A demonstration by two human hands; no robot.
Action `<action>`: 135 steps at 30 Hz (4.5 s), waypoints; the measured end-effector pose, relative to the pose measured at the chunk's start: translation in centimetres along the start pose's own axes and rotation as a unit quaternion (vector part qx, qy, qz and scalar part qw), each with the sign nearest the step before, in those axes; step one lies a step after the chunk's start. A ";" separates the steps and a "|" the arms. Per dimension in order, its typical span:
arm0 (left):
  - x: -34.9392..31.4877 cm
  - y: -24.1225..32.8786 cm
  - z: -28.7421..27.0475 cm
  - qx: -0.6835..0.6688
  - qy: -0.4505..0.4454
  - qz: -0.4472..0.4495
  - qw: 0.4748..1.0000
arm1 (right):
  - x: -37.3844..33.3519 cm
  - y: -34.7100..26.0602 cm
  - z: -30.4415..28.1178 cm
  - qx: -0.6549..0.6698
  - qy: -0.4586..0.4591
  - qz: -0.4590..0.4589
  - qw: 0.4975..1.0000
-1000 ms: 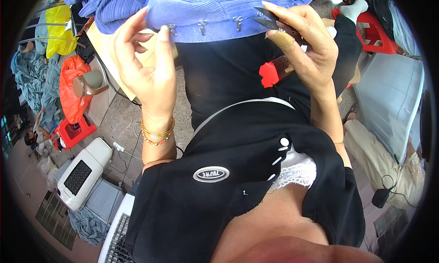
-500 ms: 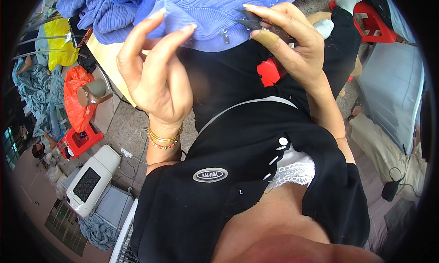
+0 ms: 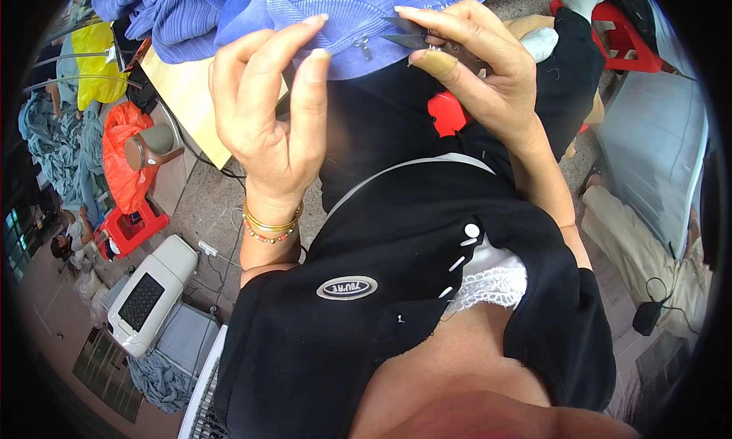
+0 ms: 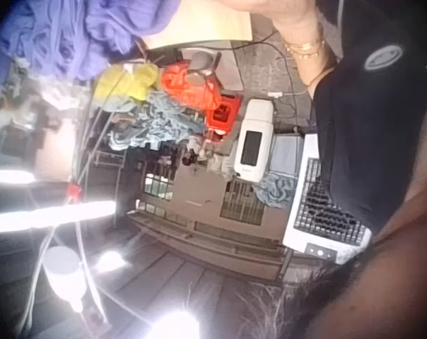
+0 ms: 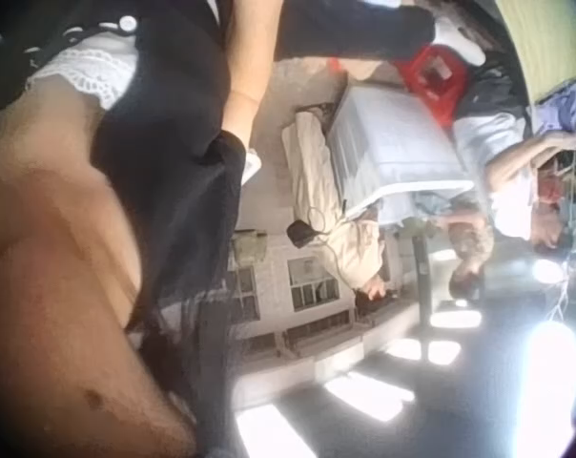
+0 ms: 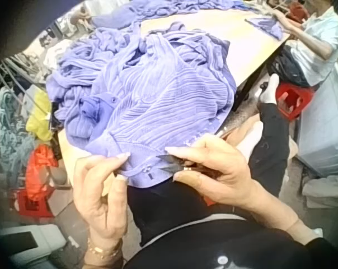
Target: Trimming loose threads and inspecting fasteners on blue garments in a textile workshop.
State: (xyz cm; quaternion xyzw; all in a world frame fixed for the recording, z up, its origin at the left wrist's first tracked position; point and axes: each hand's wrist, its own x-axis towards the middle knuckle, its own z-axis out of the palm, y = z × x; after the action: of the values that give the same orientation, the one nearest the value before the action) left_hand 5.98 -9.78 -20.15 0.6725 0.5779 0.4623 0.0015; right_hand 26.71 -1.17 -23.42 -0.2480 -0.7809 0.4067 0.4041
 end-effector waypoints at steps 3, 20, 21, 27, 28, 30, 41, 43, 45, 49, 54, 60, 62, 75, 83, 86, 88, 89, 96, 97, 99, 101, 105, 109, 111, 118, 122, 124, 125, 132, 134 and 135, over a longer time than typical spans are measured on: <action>0.4 -0.3 0.6 -0.005 0.007 0.016 1.000 | 0.1 0.1 0.1 0.032 0.016 -0.024 0.999; 0.7 -0.1 2.1 -0.013 0.034 -0.021 0.999 | 1.4 -1.7 -0.9 0.014 -0.013 -0.026 0.999; 0.7 -0.1 2.2 -0.022 0.040 -0.027 0.999 | 1.5 -1.8 -1.0 0.015 -0.011 -0.026 1.000; 0.9 -0.4 2.6 -0.043 0.049 -0.029 0.997 | 2.3 -2.2 -1.5 -0.044 -0.021 -0.052 0.997; 0.9 -0.3 2.6 -0.043 0.048 -0.028 0.998 | 2.4 -2.2 -1.5 -0.049 -0.022 -0.056 0.997; 1.0 -0.1 2.6 -0.045 0.049 -0.044 0.997 | 2.5 -2.3 -1.6 -0.054 -0.022 -0.060 0.996; -0.2 -1.1 2.7 -0.015 0.046 0.002 0.999 | 2.8 -1.7 -1.7 -0.028 -0.030 -0.056 0.998; -0.9 -1.9 2.6 0.037 0.050 0.073 0.995 | 2.4 -1.3 -1.9 -0.008 -0.019 -0.037 0.999; -1.7 -2.4 2.7 0.055 0.076 0.076 0.993 | 2.0 -0.9 -2.0 0.036 0.008 0.004 0.999; -2.6 -3.6 1.1 0.071 0.050 0.074 0.994 | 1.4 -0.7 -1.7 0.090 0.006 0.068 0.994; -3.5 -6.2 -1.3 0.120 0.043 0.019 0.992 | 1.1 0.1 -0.8 0.008 -0.054 0.012 0.998; -3.0 -6.1 -1.3 0.002 -0.008 -0.067 0.998 | 2.0 -1.3 -0.5 -0.061 -0.072 -0.045 0.994; -2.4 -4.7 -1.7 0.014 0.023 -0.072 0.997 | 2.0 -0.9 -0.4 -0.049 -0.076 -0.066 0.994; -1.1 -1.3 1.3 0.060 0.089 -0.022 0.994 | 1.5 -1.4 0.1 -0.094 -0.046 -0.071 0.992; -1.6 -1.1 1.8 -0.070 0.113 -0.088 0.987 | 1.8 -1.5 0.0 -0.097 -0.044 -0.092 0.990; -1.7 -1.0 1.8 -0.195 0.101 -0.154 0.963 | 2.4 -2.3 -0.1 -0.127 -0.055 -0.103 0.985; -1.9 -1.5 1.9 -0.226 0.096 -0.139 0.959 | 2.7 -2.9 -0.1 -0.138 -0.059 -0.106 0.983; -1.9 -1.5 1.8 -0.256 0.100 -0.155 0.949 | 2.8 -3.2 -0.1 -0.159 -0.072 -0.103 0.979; -1.7 -1.5 1.9 -0.338 0.106 -0.174 0.919 | 4.4 -6.7 0.1 -0.191 -0.087 -0.026 0.977; -1.8 -1.5 1.9 -0.332 0.105 -0.168 0.922 | 4.4 -6.8 0.2 -0.191 -0.087 -0.026 0.977; -2.0 -1.4 1.7 -0.328 0.107 -0.172 0.922 | 4.5 -7.1 0.2 -0.213 -0.096 -0.020 0.972; -1.9 -1.3 1.7 -0.327 0.110 -0.176 0.922 | 4.5 -7.2 0.2 -0.217 -0.096 -0.019 0.971; -1.9 -1.3 1.7 -0.333 0.102 -0.175 0.921 | 4.7 -7.4 0.2 -0.227 -0.101 -0.025 0.968; -1.9 -1.3 1.7 -0.328 0.102 -0.163 0.925 | 4.8 -7.2 0.4 -0.246 -0.099 -0.054 0.963; -1.9 -1.2 1.6 -0.312 0.103 -0.159 0.931 | 5.0 -7.2 0.4 -0.252 -0.110 -0.063 0.959; -1.6 -1.2 1.2 0.002 0.062 -0.003 0.998 | 3.7 -6.5 -0.8 -0.186 -0.009 -0.029 0.982; -2.0 -1.5 1.9 0.047 0.071 0.023 0.996 | 2.8 -5.6 -1.6 -0.134 0.029 -0.029 0.990; -1.8 -1.6 1.8 0.068 0.072 0.042 0.994 | 2.5 -6.0 -1.7 -0.122 0.029 0.011 0.992; -1.6 -1.5 1.8 0.090 0.075 0.059 0.991 | 2.2 -5.9 -1.8 -0.122 0.021 0.015 0.992; -0.9 -1.1 1.2 0.084 0.042 0.063 0.994 | 1.5 -5.5 -1.8 -0.092 0.011 0.013 0.996; -0.9 -1.0 1.1 0.021 0.022 0.011 0.999 | 1.3 -5.2 -1.7 -0.097 -0.008 -0.001 0.995; -0.9 -1.0 1.1 0.022 0.022 0.012 0.999 | 1.3 -5.2 -1.6 -0.093 -0.015 0.005 0.996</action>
State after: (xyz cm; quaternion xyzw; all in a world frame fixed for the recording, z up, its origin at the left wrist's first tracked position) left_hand 5.95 -9.55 -21.88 0.6692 0.5797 0.4638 -0.0317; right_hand 27.06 -2.37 -17.96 -0.2821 -0.8198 0.3383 0.3659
